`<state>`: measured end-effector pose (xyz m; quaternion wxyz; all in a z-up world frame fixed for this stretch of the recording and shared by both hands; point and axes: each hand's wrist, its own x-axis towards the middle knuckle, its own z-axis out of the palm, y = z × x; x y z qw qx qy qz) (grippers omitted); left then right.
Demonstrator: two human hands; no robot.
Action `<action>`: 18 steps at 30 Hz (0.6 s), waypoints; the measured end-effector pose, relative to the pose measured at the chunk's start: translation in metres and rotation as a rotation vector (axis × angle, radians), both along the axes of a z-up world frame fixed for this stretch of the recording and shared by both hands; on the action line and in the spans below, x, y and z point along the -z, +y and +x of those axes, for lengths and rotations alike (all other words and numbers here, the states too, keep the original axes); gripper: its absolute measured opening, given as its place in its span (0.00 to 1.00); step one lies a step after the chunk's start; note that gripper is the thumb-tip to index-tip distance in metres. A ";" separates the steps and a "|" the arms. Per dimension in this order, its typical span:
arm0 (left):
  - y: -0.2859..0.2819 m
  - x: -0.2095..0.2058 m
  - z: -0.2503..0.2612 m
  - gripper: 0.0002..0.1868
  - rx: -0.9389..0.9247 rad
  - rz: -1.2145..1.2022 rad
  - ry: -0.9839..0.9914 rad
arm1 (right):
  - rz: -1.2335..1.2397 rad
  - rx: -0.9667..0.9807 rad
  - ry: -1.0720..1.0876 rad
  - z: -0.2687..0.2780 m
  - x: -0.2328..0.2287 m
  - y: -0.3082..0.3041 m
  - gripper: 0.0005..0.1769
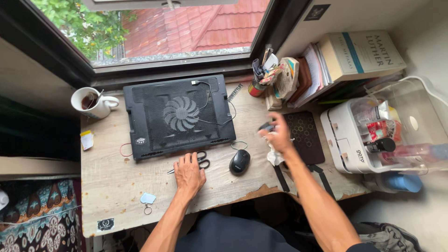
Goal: The person tidies a desk by placing items into a plastic container, folding a piece of paper, wiping the desk and a mousepad with a cloth, and rearranging various objects like books, a laptop cooler, and pens.
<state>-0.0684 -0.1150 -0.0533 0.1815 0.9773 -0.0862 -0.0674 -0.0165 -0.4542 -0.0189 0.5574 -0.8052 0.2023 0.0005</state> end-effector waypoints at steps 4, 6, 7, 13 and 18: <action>-0.004 -0.004 0.004 0.39 0.012 0.037 0.024 | -0.022 0.107 -0.290 -0.003 0.013 -0.064 0.21; -0.006 -0.005 0.008 0.40 0.031 0.027 0.015 | -0.155 0.202 -0.379 -0.003 0.030 -0.092 0.19; -0.008 -0.005 0.010 0.40 0.037 0.024 0.009 | -0.254 0.263 -0.403 -0.001 0.039 -0.103 0.21; -0.019 0.009 0.021 0.44 0.058 -0.031 0.060 | -0.717 0.401 -0.215 0.012 0.081 -0.159 0.25; -0.021 0.004 0.023 0.44 0.048 -0.106 0.096 | -0.867 0.423 -0.185 0.035 0.110 -0.198 0.23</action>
